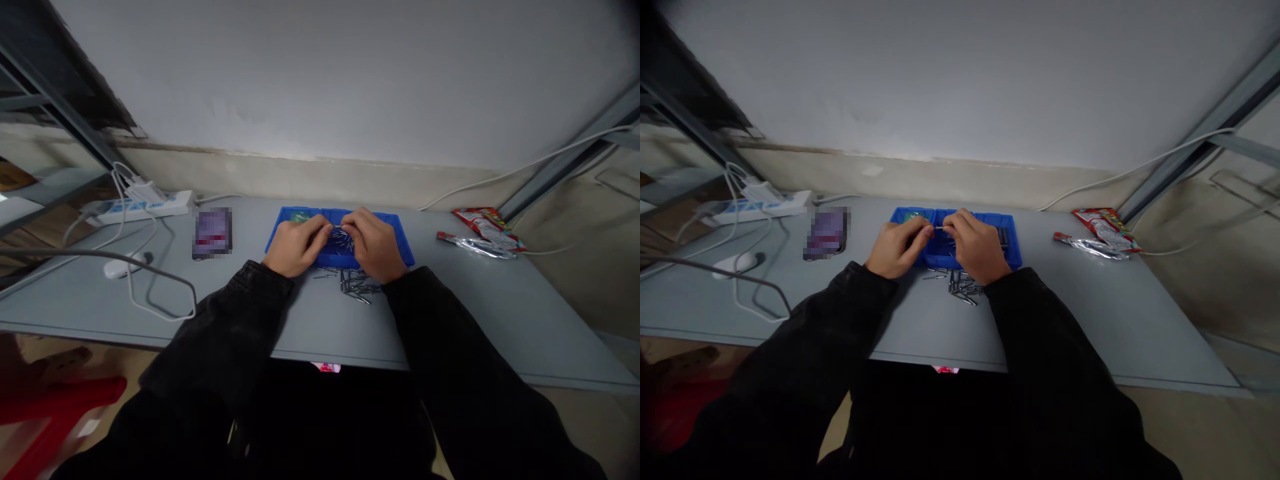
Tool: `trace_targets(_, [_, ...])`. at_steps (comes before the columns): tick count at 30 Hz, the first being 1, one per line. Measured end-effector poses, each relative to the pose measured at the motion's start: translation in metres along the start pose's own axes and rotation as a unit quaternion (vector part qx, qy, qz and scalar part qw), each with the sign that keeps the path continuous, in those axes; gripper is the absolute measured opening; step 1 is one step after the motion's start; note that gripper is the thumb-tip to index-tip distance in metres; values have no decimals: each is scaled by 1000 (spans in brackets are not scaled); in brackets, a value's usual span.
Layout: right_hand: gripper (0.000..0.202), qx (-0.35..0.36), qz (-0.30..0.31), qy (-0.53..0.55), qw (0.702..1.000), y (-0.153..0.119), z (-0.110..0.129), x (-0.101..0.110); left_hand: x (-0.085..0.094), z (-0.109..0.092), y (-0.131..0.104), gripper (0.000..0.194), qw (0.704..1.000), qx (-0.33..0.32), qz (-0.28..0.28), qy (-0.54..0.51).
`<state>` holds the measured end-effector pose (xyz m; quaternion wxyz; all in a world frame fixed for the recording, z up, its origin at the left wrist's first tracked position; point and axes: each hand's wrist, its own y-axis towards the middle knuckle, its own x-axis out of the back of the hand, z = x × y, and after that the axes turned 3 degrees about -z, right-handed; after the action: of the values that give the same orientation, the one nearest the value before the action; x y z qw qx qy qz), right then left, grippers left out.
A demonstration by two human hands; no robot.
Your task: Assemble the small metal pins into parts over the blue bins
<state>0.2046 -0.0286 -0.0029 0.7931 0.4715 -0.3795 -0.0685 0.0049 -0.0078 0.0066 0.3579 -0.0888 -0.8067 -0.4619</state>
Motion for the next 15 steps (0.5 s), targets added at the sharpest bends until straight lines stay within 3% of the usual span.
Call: trace_targets(15, [21, -5, 4, -1, 1000, 0, 0, 0, -1, 0, 0, 29, 1000, -2, -4, 13])
